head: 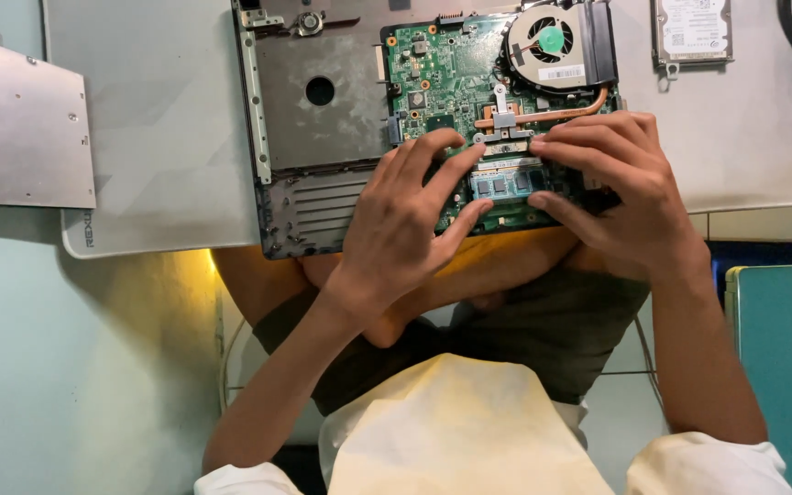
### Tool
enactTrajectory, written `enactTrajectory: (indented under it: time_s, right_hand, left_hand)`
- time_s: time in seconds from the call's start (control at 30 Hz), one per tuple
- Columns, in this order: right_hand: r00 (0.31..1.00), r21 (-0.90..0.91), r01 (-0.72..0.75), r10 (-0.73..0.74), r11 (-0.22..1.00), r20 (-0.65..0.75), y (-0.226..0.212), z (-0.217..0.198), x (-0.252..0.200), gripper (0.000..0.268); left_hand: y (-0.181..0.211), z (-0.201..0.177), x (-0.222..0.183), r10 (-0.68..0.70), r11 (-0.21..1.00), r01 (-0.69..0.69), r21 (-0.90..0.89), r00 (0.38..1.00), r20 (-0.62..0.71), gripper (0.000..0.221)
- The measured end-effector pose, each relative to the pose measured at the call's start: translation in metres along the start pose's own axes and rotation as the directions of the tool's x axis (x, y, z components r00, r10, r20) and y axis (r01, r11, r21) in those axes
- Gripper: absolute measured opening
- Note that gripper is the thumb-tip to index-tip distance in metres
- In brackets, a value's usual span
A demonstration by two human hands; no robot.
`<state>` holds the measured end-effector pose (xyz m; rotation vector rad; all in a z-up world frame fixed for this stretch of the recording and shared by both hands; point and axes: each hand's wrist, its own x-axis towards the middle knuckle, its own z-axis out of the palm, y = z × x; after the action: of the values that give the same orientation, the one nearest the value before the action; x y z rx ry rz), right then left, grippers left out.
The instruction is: Installing RAM modules and a hard drive into a laptop motherboard using a screwdriver.
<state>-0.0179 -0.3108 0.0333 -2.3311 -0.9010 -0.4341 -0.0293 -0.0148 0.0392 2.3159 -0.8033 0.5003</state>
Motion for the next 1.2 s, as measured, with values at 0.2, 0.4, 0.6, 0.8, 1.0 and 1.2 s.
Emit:
enactTrajectory:
  time_s: [0.2,0.4,0.6,0.8,1.0,1.2]
  right_hand:
    - [0.998,0.07,-0.008,0.005,0.998,0.055,0.009,-0.002,0.002,0.036]
    - [0.998,0.063,-0.038,0.034,0.997,0.061,0.008,-0.003,0.001,0.042]
    - [0.999,0.056,-0.018,0.015,0.998,0.045,0.01,0.0,0.0,0.042]
    - [0.998,0.046,-0.025,0.023,0.999,0.058,0.012,0.003,-0.002,0.044]
    - [0.998,0.063,-0.023,0.02,0.998,0.061,0.011,0.001,0.001,0.039]
    - [0.997,0.07,-0.053,0.049,0.996,0.063,0.005,0.0,0.002,0.042]
  left_hand:
    - [-0.001,-0.003,0.005,-0.011,0.999,0.011,-0.049,1.0,-0.002,0.032]
    - [0.0,-0.005,0.008,-0.042,0.995,0.045,-0.093,0.998,0.043,0.038]
    - [-0.001,-0.005,0.008,-0.021,0.997,0.023,-0.071,0.999,0.033,0.039]
    - [-0.002,-0.001,0.007,-0.029,0.998,0.031,-0.056,0.999,0.028,0.038]
    - [-0.002,-0.004,0.008,-0.036,0.996,0.038,-0.076,0.999,0.024,0.035]
    - [-0.001,-0.003,0.008,-0.033,0.995,0.035,-0.097,0.999,0.018,0.035]
